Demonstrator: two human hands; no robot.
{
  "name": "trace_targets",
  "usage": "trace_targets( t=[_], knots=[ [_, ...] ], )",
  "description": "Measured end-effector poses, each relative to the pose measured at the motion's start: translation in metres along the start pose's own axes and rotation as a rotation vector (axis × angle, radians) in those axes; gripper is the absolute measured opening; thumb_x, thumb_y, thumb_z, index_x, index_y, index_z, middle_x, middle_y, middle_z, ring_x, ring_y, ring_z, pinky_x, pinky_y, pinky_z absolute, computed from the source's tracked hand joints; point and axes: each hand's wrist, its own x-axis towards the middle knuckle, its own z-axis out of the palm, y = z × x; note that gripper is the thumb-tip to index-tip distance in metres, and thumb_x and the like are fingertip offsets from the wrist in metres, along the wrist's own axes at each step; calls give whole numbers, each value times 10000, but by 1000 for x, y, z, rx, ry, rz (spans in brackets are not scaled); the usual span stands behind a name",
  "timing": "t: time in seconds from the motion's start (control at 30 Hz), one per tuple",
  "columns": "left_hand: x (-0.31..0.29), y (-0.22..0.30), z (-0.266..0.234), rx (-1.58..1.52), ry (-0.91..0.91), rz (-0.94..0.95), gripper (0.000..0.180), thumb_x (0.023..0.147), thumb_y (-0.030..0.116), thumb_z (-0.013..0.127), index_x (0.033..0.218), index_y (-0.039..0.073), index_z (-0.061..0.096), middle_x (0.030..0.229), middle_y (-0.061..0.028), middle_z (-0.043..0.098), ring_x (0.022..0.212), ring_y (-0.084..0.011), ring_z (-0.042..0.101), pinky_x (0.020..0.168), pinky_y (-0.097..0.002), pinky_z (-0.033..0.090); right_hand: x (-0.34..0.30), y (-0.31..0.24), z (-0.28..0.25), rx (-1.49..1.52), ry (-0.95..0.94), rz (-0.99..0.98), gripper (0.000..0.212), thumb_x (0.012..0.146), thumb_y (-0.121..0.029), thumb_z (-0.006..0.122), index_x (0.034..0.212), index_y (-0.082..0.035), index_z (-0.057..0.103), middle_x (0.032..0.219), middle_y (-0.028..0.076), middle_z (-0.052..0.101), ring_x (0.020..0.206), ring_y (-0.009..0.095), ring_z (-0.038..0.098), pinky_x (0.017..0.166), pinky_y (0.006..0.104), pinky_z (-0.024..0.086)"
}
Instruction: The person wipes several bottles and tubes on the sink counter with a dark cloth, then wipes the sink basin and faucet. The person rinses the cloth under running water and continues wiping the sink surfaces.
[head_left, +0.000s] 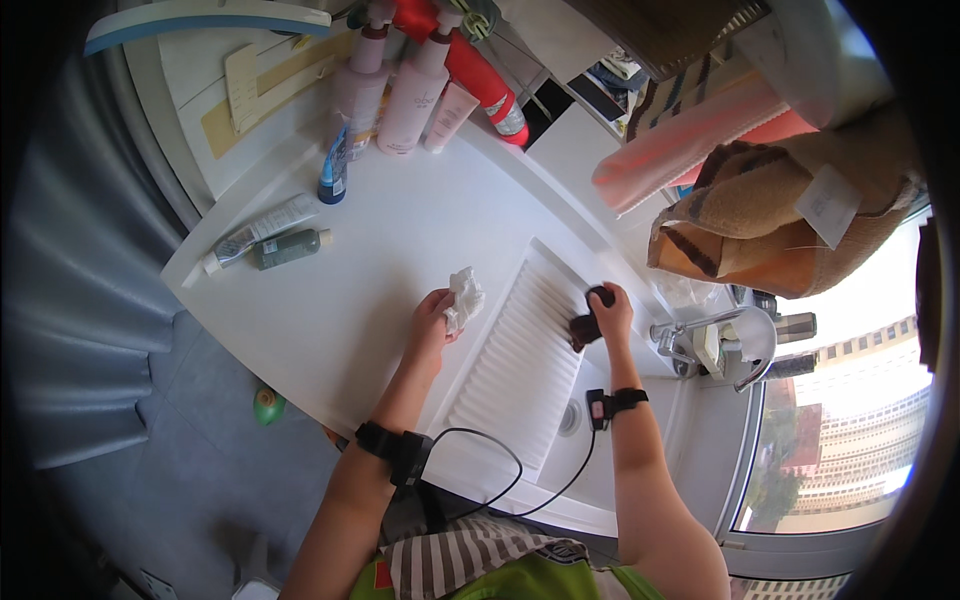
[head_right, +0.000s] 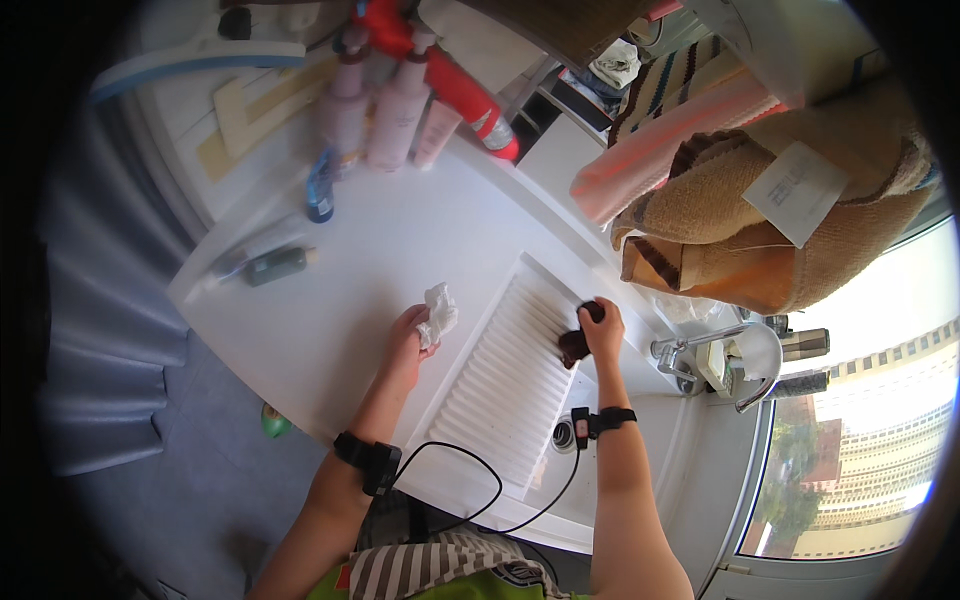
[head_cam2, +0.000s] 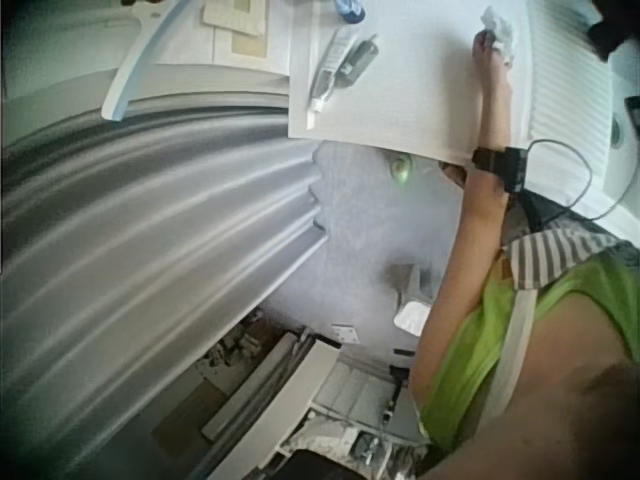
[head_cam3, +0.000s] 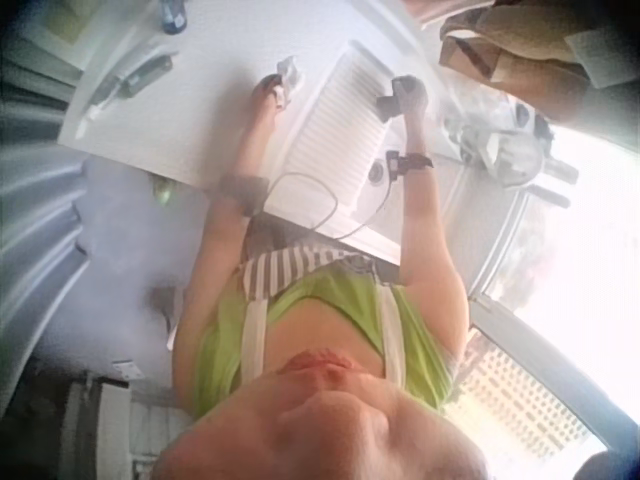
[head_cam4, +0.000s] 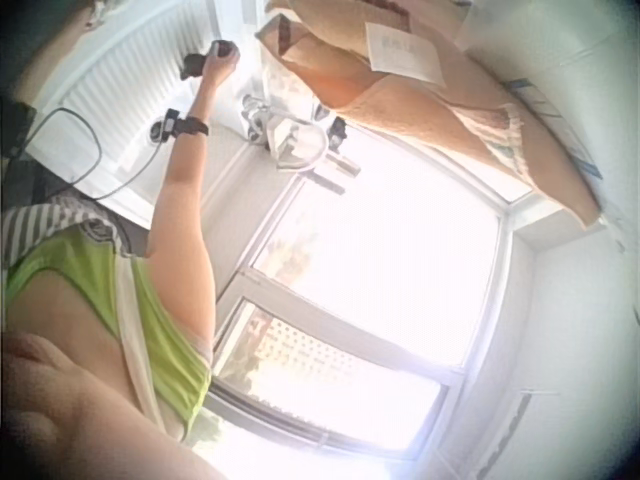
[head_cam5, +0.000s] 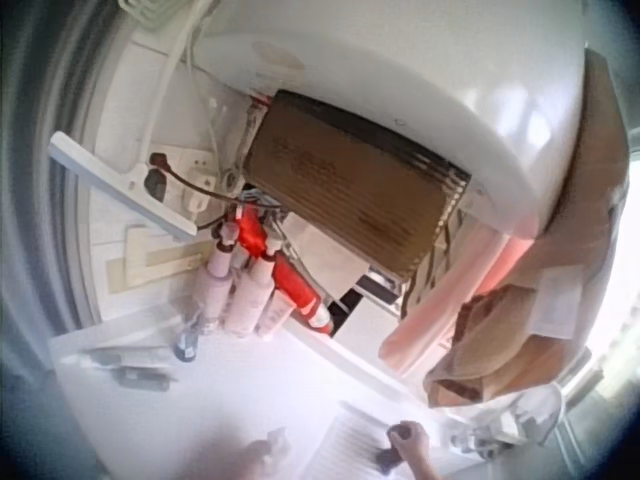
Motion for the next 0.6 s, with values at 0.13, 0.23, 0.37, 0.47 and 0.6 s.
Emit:
trace_targets(
  t=[0.13,0.23,0.37,0.47,0.6],
  knots=[
    [-4,4,-1,8,-7,6,213,949,223,529,1047,43,585,782,-15,572,596,-98,508,507,-217,399,12,-66,63,105,-82,-337,307,744,-54,688,1046,-42,636,1067,123,650,1013,332,591,903,384,476],
    [-7,5,1,-7,-28,11,206,947,219,533,1032,39,584,760,-15,567,561,-93,484,483,-215,365,9,-89,107,-133,-119,-381,296,760,-71,605,1050,-40,651,1120,91,650,1099,300,555,876,406,478],
    [-11,5,3,-12,-73,30,183,951,199,523,1001,32,580,725,-9,552,519,-79,439,454,-211,307,20,-82,116,-283,-109,-422,283,757,-108,597,1026,-48,664,1076,77,626,1057,273,545,811,414,483],
    [-14,6,4,-18,-64,34,172,957,182,508,989,27,576,720,-8,544,513,-74,422,447,-212,288,29,-67,111,-394,-164,-433,294,756,-111,608,1040,-85,678,1040,76,555,977,266,538,765,410,482],
    [-14,8,6,-36,-17,58,170,961,167,495,988,18,570,732,-12,537,512,-72,405,455,-214,278,7,-14,83,-454,-159,-265,285,777,-81,568,1029,-131,690,1059,96,548,979,285,542,770,404,494]
  ],
)
